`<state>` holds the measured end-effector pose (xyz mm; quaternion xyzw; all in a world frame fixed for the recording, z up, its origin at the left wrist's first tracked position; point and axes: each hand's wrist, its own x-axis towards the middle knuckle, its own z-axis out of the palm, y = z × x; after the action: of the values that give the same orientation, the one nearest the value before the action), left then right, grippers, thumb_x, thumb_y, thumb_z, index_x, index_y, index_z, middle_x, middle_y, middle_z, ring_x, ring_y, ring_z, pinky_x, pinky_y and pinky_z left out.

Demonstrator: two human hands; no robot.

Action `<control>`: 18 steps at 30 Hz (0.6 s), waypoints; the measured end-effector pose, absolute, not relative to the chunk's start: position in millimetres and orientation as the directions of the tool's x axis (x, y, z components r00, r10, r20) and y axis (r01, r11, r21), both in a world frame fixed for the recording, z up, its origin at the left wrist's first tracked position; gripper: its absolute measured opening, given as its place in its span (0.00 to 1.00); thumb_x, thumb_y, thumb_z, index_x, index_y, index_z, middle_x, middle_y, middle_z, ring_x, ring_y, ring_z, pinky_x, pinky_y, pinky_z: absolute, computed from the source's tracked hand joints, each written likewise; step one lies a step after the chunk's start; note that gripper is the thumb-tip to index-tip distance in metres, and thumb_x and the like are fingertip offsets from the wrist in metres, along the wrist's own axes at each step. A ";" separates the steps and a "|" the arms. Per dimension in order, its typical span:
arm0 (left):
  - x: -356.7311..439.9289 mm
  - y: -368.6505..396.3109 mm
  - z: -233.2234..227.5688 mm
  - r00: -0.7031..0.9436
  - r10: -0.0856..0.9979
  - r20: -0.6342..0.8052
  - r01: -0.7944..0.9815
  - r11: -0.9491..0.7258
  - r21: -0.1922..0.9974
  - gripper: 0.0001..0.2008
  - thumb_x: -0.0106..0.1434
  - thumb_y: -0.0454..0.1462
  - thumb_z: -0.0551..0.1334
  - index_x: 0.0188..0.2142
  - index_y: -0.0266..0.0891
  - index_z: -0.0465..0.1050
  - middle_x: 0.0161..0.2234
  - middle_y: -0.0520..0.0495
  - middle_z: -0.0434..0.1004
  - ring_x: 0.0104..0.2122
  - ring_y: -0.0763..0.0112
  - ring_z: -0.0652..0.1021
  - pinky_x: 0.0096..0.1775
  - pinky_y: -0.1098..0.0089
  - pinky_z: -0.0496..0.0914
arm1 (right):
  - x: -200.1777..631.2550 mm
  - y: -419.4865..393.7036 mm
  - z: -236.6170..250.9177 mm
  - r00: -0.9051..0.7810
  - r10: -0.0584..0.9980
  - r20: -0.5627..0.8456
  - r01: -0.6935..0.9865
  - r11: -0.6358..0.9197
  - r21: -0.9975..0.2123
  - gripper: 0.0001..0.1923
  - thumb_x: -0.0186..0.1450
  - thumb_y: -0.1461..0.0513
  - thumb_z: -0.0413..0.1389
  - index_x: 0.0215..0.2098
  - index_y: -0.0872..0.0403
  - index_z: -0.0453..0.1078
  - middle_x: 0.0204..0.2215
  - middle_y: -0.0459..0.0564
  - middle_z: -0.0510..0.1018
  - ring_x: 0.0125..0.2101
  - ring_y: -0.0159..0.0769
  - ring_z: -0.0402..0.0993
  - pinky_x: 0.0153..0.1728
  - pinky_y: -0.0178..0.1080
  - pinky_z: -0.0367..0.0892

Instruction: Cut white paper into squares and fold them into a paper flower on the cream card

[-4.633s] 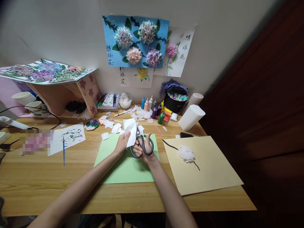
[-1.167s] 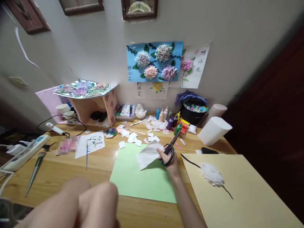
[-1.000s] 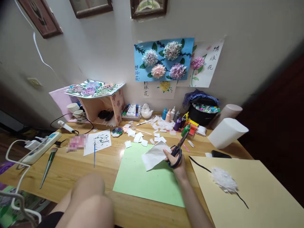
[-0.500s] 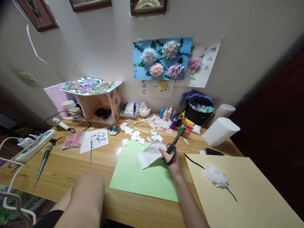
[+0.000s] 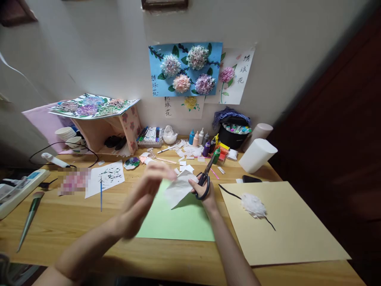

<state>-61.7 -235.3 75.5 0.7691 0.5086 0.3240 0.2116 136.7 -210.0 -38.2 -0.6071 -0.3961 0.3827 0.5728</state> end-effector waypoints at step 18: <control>-18.0 -150.6 -17.1 0.206 0.966 0.156 0.363 -0.223 0.905 0.20 0.60 0.50 0.52 0.36 0.36 0.69 0.25 0.48 0.73 0.21 0.70 0.72 0.22 0.73 0.63 | 139.6 -204.1 -30.6 0.270 0.957 -0.109 -0.257 -0.037 -0.966 0.28 0.52 0.38 0.50 0.26 0.55 0.61 0.17 0.47 0.74 0.12 0.29 0.66 0.16 0.33 0.65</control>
<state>-18.0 -150.6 -17.1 0.6756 0.4919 0.3939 0.3828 139.6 -204.1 -30.6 -0.5177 -0.3381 0.5006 0.6059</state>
